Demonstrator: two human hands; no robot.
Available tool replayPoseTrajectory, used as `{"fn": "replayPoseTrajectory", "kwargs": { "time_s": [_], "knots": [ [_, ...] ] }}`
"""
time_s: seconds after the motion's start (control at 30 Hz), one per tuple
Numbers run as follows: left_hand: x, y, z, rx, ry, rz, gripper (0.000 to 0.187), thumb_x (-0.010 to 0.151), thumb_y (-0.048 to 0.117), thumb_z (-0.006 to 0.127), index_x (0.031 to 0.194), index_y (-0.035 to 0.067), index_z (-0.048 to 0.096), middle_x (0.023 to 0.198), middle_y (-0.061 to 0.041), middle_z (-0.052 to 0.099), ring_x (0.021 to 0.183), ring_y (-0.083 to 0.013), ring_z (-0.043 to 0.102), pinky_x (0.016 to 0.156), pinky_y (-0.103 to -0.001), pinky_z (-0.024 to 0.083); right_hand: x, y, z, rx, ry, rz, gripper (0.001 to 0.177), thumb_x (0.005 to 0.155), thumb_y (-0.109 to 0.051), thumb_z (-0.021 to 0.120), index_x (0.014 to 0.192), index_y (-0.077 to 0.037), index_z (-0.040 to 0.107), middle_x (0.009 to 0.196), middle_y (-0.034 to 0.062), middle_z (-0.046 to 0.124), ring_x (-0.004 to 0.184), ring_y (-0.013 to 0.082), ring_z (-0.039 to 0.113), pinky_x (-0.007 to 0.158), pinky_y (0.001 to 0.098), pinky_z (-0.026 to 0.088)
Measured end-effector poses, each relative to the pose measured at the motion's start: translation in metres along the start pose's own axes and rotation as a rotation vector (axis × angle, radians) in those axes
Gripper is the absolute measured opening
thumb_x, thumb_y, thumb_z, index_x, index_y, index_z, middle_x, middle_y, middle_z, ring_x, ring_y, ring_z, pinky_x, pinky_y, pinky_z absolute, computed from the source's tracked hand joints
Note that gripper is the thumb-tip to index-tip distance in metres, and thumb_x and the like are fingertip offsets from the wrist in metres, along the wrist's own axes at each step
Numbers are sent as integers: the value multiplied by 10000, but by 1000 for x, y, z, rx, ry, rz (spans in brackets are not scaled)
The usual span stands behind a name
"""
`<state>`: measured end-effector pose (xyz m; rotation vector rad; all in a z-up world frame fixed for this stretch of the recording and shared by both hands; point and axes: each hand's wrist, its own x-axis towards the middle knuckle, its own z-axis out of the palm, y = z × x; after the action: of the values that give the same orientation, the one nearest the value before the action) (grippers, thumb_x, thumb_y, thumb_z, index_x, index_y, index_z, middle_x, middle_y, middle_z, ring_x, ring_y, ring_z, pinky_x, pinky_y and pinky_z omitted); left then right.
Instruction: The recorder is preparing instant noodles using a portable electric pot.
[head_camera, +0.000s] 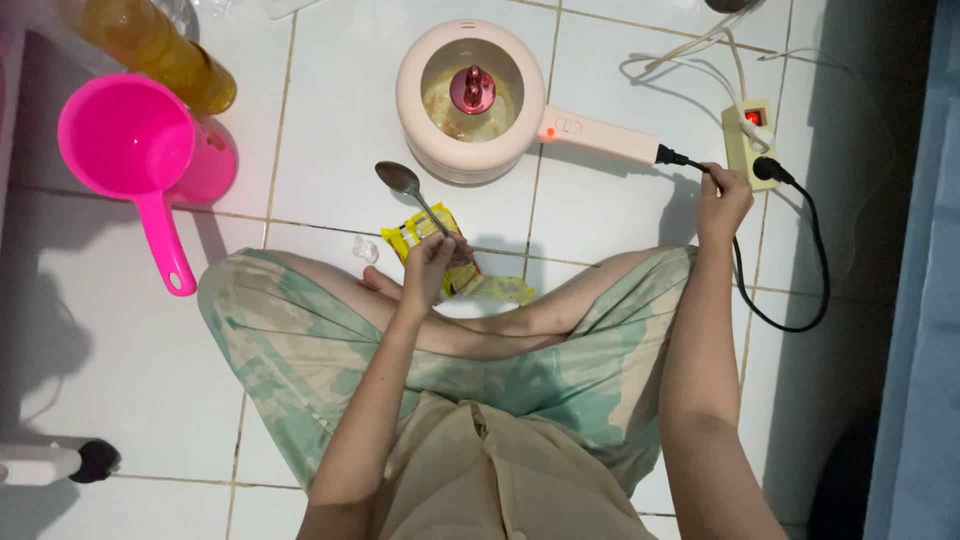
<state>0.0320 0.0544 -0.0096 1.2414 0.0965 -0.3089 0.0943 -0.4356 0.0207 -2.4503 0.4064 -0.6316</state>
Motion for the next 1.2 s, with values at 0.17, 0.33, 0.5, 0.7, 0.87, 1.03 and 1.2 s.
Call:
{"fn": "replayPoseTrajectory", "kwargs": {
  "time_s": [0.17, 0.33, 0.5, 0.7, 0.87, 1.03, 1.2],
  "knots": [
    [-2, 4, 1, -7, 0, -5, 257, 1095, 154, 499, 1036, -41, 655, 947, -88, 725, 871, -151, 719, 818, -292, 619, 0, 2, 1, 0, 6, 42, 231, 897, 21, 716, 1090, -76, 798, 905, 115, 653, 848, 259, 641, 773, 386, 502],
    [-2, -2, 0, -29, -3, 1, 246, 1090, 160, 508, 1055, -32, 656, 947, -87, 724, 873, -149, 714, 814, -287, 610, 0, 6, 2, -14, -31, 8, 212, 935, 20, 710, 1117, -56, 788, 948, 141, 664, 876, 278, 652, 821, 393, 512],
    [-1, -2, -1, -40, -4, 0, 245, 1091, 156, 504, 1062, -32, 659, 951, -87, 725, 879, -147, 715, 818, -286, 612, 1, 0, 1, 63, -50, 26, 249, 914, 14, 705, 1139, -58, 780, 1021, 139, 699, 945, 271, 683, 849, 379, 534],
    [-2, 0, 0, -25, 1, 5, 234, 1088, 136, 499, 1078, -34, 659, 958, -88, 722, 889, -145, 713, 819, -286, 610, 2, 2, 2, 97, -80, 68, 308, 881, 17, 719, 1180, -44, 761, 1120, 132, 724, 1046, 265, 701, 925, 371, 543],
    [-4, 5, 1, -39, -18, 16, 238, 1088, 144, 500, 1076, -37, 655, 958, -84, 719, 890, -146, 714, 831, -288, 617, -5, -4, 1, 130, -2, 57, 366, 866, 47, 690, 1223, -15, 744, 1186, 146, 722, 1112, 294, 675, 962, 388, 534],
    [-7, 18, 3, 2, -44, 51, 275, 1085, 197, 517, 1071, -39, 659, 956, -87, 716, 888, -144, 714, 823, -291, 616, -23, -44, -7, 25, 188, -24, 366, 861, 84, 640, 1198, -8, 746, 1156, 146, 698, 1039, 281, 651, 863, 389, 511],
    [-9, 20, 5, 36, -45, 69, 277, 1085, 201, 524, 1069, -37, 666, 947, -77, 718, 881, -131, 716, 820, -286, 614, -75, -121, 3, 225, 163, 14, 296, 938, 43, 621, 1222, -20, 674, 1154, 106, 643, 1018, 203, 633, 867, 332, 525]
  ]
}}
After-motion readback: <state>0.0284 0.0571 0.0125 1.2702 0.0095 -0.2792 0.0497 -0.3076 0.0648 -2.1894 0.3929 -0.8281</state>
